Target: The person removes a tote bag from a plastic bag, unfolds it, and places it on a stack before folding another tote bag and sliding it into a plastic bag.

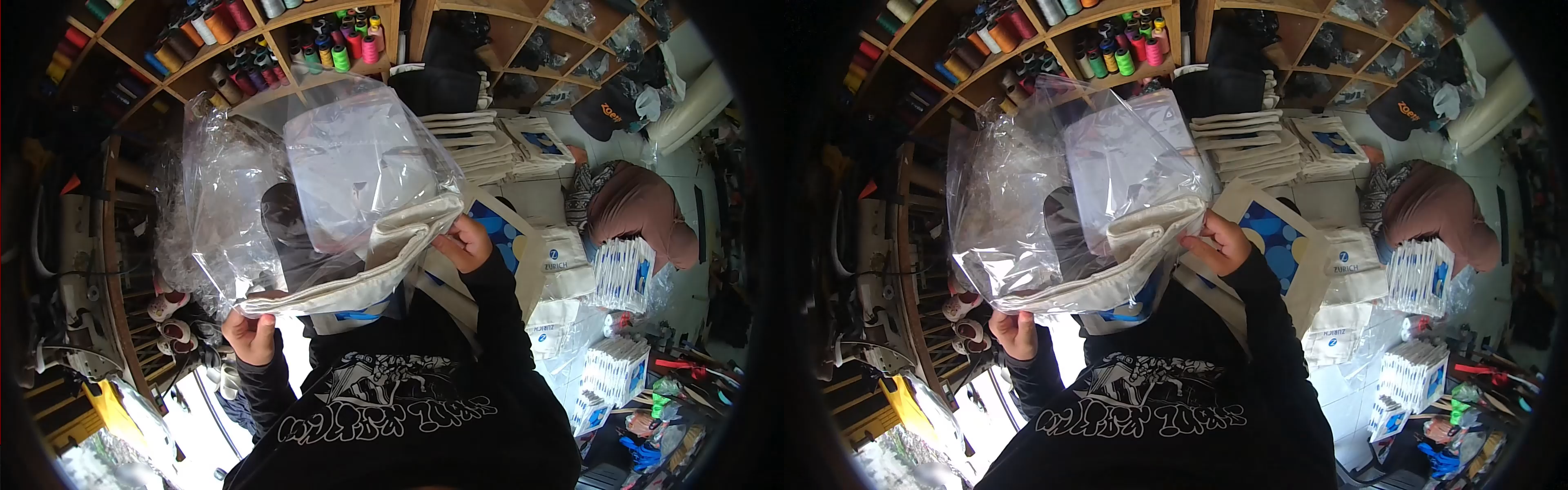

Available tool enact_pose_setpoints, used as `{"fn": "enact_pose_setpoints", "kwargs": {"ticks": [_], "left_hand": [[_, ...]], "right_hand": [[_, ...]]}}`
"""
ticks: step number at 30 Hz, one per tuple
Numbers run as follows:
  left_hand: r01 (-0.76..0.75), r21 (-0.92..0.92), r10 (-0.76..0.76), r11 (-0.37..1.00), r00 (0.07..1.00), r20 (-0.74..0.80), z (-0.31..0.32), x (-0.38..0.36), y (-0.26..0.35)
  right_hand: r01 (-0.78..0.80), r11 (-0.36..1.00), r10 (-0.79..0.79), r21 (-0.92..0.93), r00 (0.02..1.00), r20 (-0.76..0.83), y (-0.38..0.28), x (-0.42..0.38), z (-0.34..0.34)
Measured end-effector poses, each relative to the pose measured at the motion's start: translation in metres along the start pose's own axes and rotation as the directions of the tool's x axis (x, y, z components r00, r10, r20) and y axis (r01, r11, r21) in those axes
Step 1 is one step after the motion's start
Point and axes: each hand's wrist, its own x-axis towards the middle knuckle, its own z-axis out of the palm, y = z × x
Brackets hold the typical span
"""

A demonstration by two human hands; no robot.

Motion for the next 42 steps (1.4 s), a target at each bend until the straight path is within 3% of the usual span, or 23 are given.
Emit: {"fn": "enact_pose_setpoints", "kwargs": {"ticks": [3, 5, 8, 11, 15, 17, 25, 30, 33, 35, 39, 42], "left_hand": [[0.101, 0.083, -0.104, 0.991, 0.994, 0.035, -0.003, -0.012, -0.006], [0.169, 0.053, -0.172, 0.984, 0.983, 0.069, -0.004, -0.020, -0.013], [0.196, -0.005, -0.195, 0.981, 0.980, 0.040, 0.002, -0.025, -0.019], [0.134, 0.045, -0.139, 0.990, 0.983, 0.121, 0.004, -0.021, -0.020], [0.045, 0.118, -0.067, 0.992, 0.978, 0.196, 0.013, -0.014, -0.017], [0.021, 0.082, -0.035, 0.996, 0.985, 0.172, 0.018, -0.012, -0.018], [0.243, -0.045, -0.245, 0.969, 0.969, -0.033, 0.028, 0.017, -0.016], [0.142, -0.179, -0.160, 0.974, 0.982, -0.095, 0.001, 0.031, -0.042], [0.014, -0.219, -0.052, 0.976, 0.984, -0.168, -0.011, 0.032, -0.062], [0.106, -0.277, -0.165, 0.955, 0.966, -0.199, -0.015, 0.026, -0.066], [0.174, -0.266, -0.255, 0.948, 0.916, -0.309, -0.012, 0.021, -0.069], [0.160, -0.302, -0.240, 0.940, 0.938, -0.250, -0.022, 0.014, -0.083]], "right_hand": [[0.013, 0.999, -0.013, 0.051, 1.000, 0.001, 0.010, -0.005, -0.003], [0.015, 0.995, -0.014, 0.102, 1.000, -0.007, 0.018, -0.008, -0.005], [0.017, 0.999, -0.017, 0.038, 1.000, -0.017, 0.029, -0.012, -0.009], [-0.004, 0.996, 0.010, 0.093, 0.998, -0.062, 0.039, -0.018, -0.014], [-0.041, 0.999, 0.038, -0.030, 0.997, -0.071, 0.043, -0.025, -0.020], [-0.081, 0.992, 0.074, -0.092, 0.994, -0.076, 0.034, -0.024, -0.015], [-0.049, 0.996, 0.034, -0.068, 0.978, -0.208, 0.015, 0.004, 0.006], [-0.084, 0.996, 0.085, 0.017, 0.958, -0.272, 0.016, 0.030, 0.030], [-0.128, 0.986, 0.150, 0.107, 0.960, -0.238, 0.017, 0.038, 0.037], [-0.138, 0.985, 0.157, 0.106, 0.968, -0.195, 0.020, 0.039, 0.037], [-0.169, 0.983, 0.178, 0.074, 0.974, -0.138, 0.027, 0.035, 0.033], [-0.195, 0.980, 0.198, 0.034, 0.974, -0.108, 0.033, 0.032, 0.030]]}}
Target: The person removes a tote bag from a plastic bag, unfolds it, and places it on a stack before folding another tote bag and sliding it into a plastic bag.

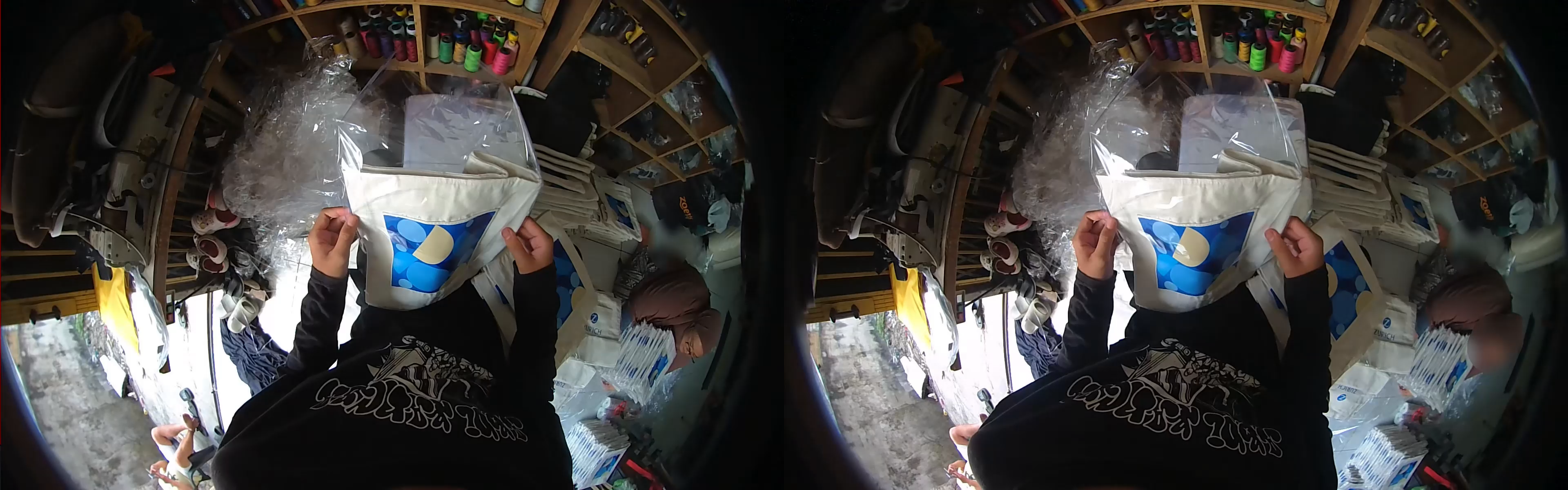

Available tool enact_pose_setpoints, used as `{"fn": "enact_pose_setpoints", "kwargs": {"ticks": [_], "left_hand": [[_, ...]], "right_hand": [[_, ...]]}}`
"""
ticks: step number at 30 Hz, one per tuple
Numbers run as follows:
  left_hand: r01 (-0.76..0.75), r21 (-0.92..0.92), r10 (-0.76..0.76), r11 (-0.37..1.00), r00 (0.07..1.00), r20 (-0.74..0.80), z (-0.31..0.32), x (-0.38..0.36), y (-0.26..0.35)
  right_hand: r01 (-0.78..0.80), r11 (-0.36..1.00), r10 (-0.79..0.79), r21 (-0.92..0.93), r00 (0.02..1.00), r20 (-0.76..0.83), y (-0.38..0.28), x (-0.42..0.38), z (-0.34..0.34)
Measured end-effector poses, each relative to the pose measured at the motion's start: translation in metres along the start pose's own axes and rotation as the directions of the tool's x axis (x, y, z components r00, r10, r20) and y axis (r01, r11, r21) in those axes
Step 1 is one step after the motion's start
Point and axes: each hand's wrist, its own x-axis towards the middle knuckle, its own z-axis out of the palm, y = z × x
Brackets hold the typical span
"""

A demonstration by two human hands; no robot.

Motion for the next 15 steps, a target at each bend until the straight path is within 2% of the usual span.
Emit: {"fn": "enact_pose_setpoints", "kwargs": {"ticks": [1, 2, 4, 9, 12, 13, 15], "left_hand": [[-0.019, 0.009, 0.018, 1.000, 0.998, 0.068, -0.004, 0.000, -0.002], [-0.014, 0.003, 0.014, 1.000, 0.997, 0.074, -0.005, -0.001, -0.004], [0.022, 0.122, -0.037, 0.992, 0.991, 0.125, -0.002, -0.007, -0.004], [0.071, 0.102, -0.095, 0.992, 0.960, 0.263, -0.010, -0.015, -0.018], [0.091, 0.111, -0.119, 0.990, 0.952, 0.280, -0.012, -0.020, -0.022], [0.127, 0.190, -0.177, 0.973, 0.946, 0.273, -0.018, -0.022, -0.024], [0.155, 0.212, -0.216, 0.965, 0.927, 0.307, -0.022, -0.027, -0.027]], "right_hand": [[0.011, 1.000, -0.011, -0.002, 1.000, -0.003, 0.002, 0.000, -0.001], [0.023, 1.000, -0.023, -0.007, 1.000, -0.011, 0.003, -0.001, -0.003], [0.004, 0.999, -0.004, -0.036, 1.000, -0.001, 0.003, -0.003, -0.004], [-0.008, 0.994, 0.018, -0.107, 0.996, 0.086, 0.025, -0.009, -0.014], [-0.003, 0.991, 0.021, -0.131, 0.991, 0.130, 0.042, -0.013, -0.016], [0.005, 0.991, 0.015, -0.133, 0.989, 0.145, 0.045, -0.015, -0.016], [-0.025, 0.988, 0.046, -0.156, 0.989, 0.137, 0.059, -0.019, -0.019]]}}
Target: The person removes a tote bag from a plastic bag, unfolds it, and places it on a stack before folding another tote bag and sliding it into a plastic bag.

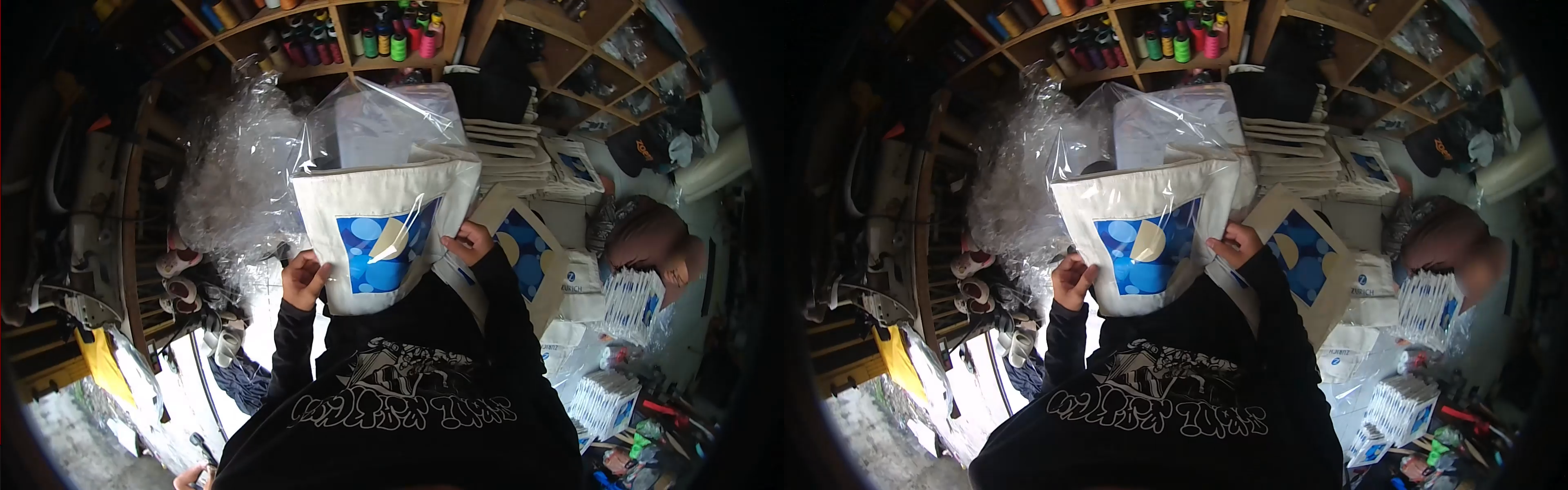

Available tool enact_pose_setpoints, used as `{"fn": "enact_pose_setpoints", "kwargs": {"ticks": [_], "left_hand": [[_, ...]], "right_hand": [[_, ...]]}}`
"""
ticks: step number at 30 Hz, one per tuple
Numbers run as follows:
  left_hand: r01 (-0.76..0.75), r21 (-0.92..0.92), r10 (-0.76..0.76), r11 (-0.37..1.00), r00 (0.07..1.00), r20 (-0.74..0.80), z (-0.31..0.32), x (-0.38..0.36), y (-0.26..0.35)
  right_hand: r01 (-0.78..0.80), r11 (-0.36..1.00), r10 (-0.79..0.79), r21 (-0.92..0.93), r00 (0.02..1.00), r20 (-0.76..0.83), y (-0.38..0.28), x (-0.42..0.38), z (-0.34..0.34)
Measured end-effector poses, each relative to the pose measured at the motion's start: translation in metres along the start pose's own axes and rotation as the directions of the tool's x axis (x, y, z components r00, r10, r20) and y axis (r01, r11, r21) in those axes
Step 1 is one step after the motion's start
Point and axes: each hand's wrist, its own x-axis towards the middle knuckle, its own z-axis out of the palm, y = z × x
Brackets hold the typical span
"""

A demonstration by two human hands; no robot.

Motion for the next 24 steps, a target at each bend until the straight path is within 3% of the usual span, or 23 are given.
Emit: {"fn": "enact_pose_setpoints", "kwargs": {"ticks": [4, 8, 10, 14, 18, 21, 22, 24], "left_hand": [[0.016, -0.039, -0.016, 0.999, 1.000, -0.011, 0.004, -0.007, -0.005], [0.000, -0.017, 0.000, 1.000, 1.000, -0.010, 0.002, -0.003, 0.001], [-0.087, -0.072, 0.082, 0.994, 0.994, -0.071, -0.001, 0.003, 0.011], [-0.140, -0.089, 0.129, 0.986, 0.985, -0.117, 0.000, 0.024, 0.055], [-0.193, -0.147, 0.161, 0.970, 0.966, -0.203, 0.018, 0.033, 0.114], [-0.311, -0.044, 0.298, 0.949, 0.937, -0.184, 0.022, 0.034, 0.141], [-0.317, -0.041, 0.304, 0.948, 0.934, -0.188, 0.019, 0.033, 0.146], [-0.162, 0.024, 0.164, 0.986, 0.976, -0.146, 0.004, 0.034, 0.154]], "right_hand": [[0.011, 0.997, -0.011, 0.073, 1.000, -0.008, 0.008, -0.005, 0.004], [-0.033, 0.999, 0.033, -0.009, 0.999, -0.036, 0.002, -0.003, 0.002], [0.014, 0.999, -0.011, 0.045, 0.998, -0.064, -0.017, 0.000, 0.005], [0.089, 0.975, -0.057, 0.201, 0.985, -0.162, -0.069, 0.009, 0.011], [0.096, 0.970, -0.047, 0.223, 0.975, -0.216, -0.114, 0.019, 0.008], [0.230, 0.954, -0.153, 0.192, 0.925, -0.348, -0.146, 0.022, 0.012], [0.234, 0.953, -0.158, 0.193, 0.926, -0.343, -0.153, 0.022, 0.011], [0.187, 0.966, -0.152, 0.179, 0.969, -0.195, -0.161, 0.021, 0.003]]}}
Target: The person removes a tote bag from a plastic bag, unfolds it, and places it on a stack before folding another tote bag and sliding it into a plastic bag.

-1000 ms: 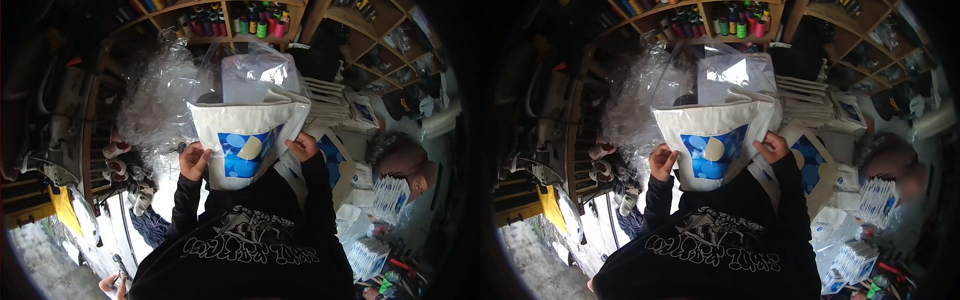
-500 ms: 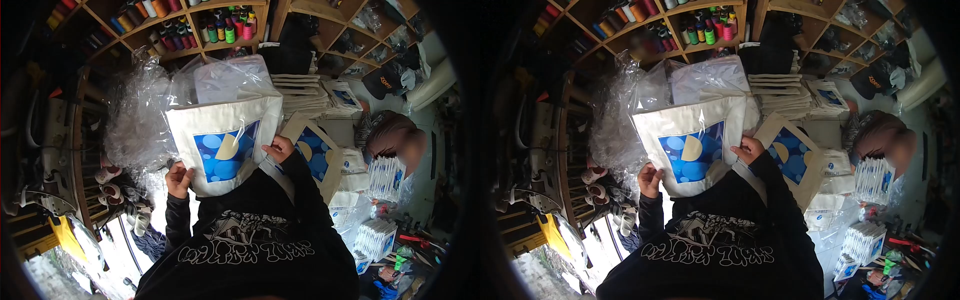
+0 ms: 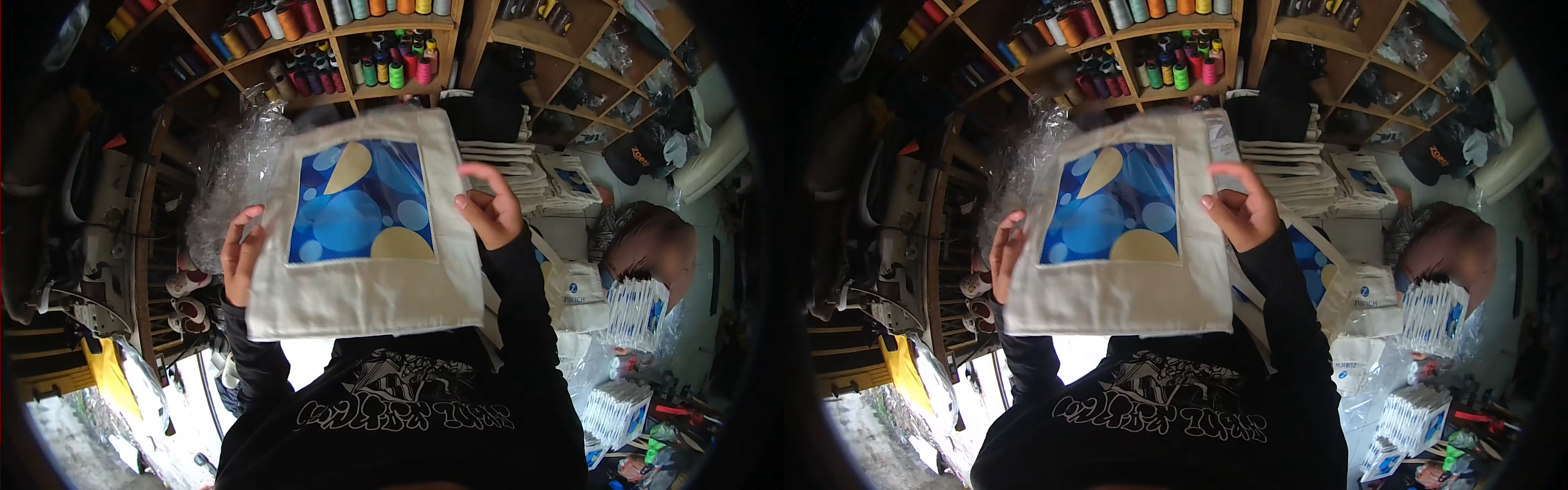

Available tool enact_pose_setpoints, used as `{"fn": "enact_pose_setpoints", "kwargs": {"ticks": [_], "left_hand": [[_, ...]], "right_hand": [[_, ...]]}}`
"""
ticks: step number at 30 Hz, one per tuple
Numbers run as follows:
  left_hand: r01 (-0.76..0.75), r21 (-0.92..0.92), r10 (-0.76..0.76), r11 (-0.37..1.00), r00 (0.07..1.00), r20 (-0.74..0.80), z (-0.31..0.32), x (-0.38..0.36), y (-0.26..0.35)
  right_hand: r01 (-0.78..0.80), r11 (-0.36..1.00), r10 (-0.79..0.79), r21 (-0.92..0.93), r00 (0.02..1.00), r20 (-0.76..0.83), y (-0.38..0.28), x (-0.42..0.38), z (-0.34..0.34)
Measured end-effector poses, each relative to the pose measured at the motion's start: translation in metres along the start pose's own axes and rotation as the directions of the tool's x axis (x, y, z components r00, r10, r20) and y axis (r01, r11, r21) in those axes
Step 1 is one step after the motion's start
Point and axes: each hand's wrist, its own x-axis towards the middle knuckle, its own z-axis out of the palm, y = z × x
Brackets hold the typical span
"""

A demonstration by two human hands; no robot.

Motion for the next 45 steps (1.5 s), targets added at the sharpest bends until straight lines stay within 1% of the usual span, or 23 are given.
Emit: {"fn": "enact_pose_setpoints", "kwargs": {"ticks": [1, 2, 4, 5, 6, 8, 9, 11, 12, 13, 15, 16, 17, 18, 19, 21, 23, 26, 30, 35, 40, 42, 45], "left_hand": [[-0.007, -0.047, 0.007, 0.999, 1.000, -0.017, -0.011, 0.004, -0.010], [-0.014, -0.094, 0.011, 0.996, 0.999, -0.033, -0.018, 0.007, -0.022], [-0.130, -0.341, 0.183, 0.931, 0.975, 0.127, -0.013, 0.005, -0.013], [-0.143, -0.422, 0.098, 0.895, 0.987, -0.125, -0.002, -0.003, -0.009], [-0.163, -0.390, 0.149, 0.906, 0.987, -0.068, -0.010, -0.003, -0.007], [-0.160, -0.167, 0.151, 0.973, 0.986, -0.064, -0.013, -0.009, -0.001], [-0.161, -0.165, 0.152, 0.973, 0.986, -0.065, -0.022, -0.010, -0.001], [-0.138, 0.116, 0.127, 0.984, 0.987, 0.097, -0.050, -0.011, -0.008], [-0.138, 0.117, 0.127, 0.983, 0.987, 0.097, -0.053, -0.011, -0.013], [-0.148, 0.137, 0.145, 0.979, 0.989, 0.032, -0.056, -0.012, -0.018], [-0.157, 0.159, 0.164, 0.975, 0.986, -0.033, -0.051, -0.013, -0.020], [-0.215, 0.195, 0.245, 0.957, 0.958, -0.146, -0.038, -0.014, -0.021], [-0.266, 0.238, 0.324, 0.934, 0.911, -0.254, -0.031, -0.015, -0.021], [-0.265, 0.237, 0.323, 0.934, 0.912, -0.254, -0.032, -0.014, -0.024], [-0.317, 0.305, 0.400, 0.898, 0.876, -0.268, -0.033, -0.012, -0.031], [-0.364, 0.374, 0.478, 0.853, 0.833, -0.279, -0.029, -0.013, -0.033], [-0.262, 0.060, 0.265, 0.963, 0.889, -0.374, -0.016, -0.017, -0.029], [-0.297, -0.009, 0.281, 0.955, 0.913, -0.296, -0.033, -0.019, -0.040], [-0.345, -0.033, 0.308, 0.938, 0.873, -0.377, -0.022, -0.016, -0.026], [-0.400, -0.080, 0.339, 0.913, 0.853, -0.396, -0.012, -0.011, -0.008], [-0.376, -0.061, 0.324, 0.925, 0.861, -0.392, 0.002, -0.015, 0.012], [-0.399, 0.050, 0.386, 0.915, 0.837, -0.389, 0.005, -0.016, 0.017], [-0.395, 0.086, 0.396, 0.915, 0.833, -0.388, -0.003, -0.011, 0.018]], "right_hand": [[-0.003, 0.987, 0.015, -0.163, 0.997, 0.070, -0.002, 0.002, -0.006], [0.000, 0.986, 0.011, -0.165, 0.998, 0.069, -0.004, 0.003, -0.004], [-0.190, 0.913, 0.153, 0.361, 0.980, 0.129, -0.011, 0.005, 0.001], [-0.184, 0.922, 0.133, 0.340, 0.977, 0.168, -0.015, 0.005, 0.002], [-0.176, 0.931, 0.112, 0.321, 0.972, 0.207, -0.018, 0.005, 0.002], [-0.009, 0.994, -0.013, 0.105, 0.978, 0.208, -0.003, 0.009, 0.000], [-0.005, 0.975, -0.031, 0.224, 0.987, 0.159, -0.018, 0.000, 0.012], [-0.081, 0.985, 0.048, 0.150, 0.976, 0.213, -0.017, 0.002, 0.012], [-0.102, 0.991, 0.082, 0.081, 0.971, 0.223, -0.018, 0.002, 0.011], [-0.103, 0.991, 0.082, 0.082, 0.971, 0.223, -0.017, 0.001, 0.012], [0.145, 0.946, -0.099, -0.289, 0.981, 0.167, -0.015, -0.001, 0.015], [0.145, 0.946, -0.100, -0.289, 0.981, 0.167, -0.012, 0.001, 0.015], [0.288, 0.883, -0.252, -0.370, 0.957, 0.142, -0.006, 0.002, 0.015], [0.414, 0.791, -0.400, -0.451, 0.907, 0.132, -0.002, 0.003, 0.016], [0.489, 0.794, -0.491, -0.361, 0.866, 0.093, 0.001, 0.005, 0.024], [0.425, 0.863, -0.423, -0.274, 0.903, 0.069, 0.008, 0.001, 0.026], [0.356, 0.917, -0.352, -0.178, 0.934, 0.056, 0.010, -0.001, 0.031], [0.344, 0.935, -0.349, -0.088, 0.936, -0.051, 0.004, -0.003, 0.037], [0.395, 0.913, -0.403, -0.099, 0.911, -0.085, -0.009, -0.001, 0.039], [0.307, 0.951, -0.299, 0.038, 0.943, -0.145, -0.010, 0.004, 0.043], [0.264, 0.964, -0.249, 0.039, 0.941, -0.230, -0.009, 0.010, 0.041], [0.306, 0.943, -0.331, -0.134, 0.907, -0.258, -0.008, 0.012, 0.037], [0.329, 0.937, -0.347, -0.119, 0.916, -0.200, -0.013, 0.007, 0.036]]}}
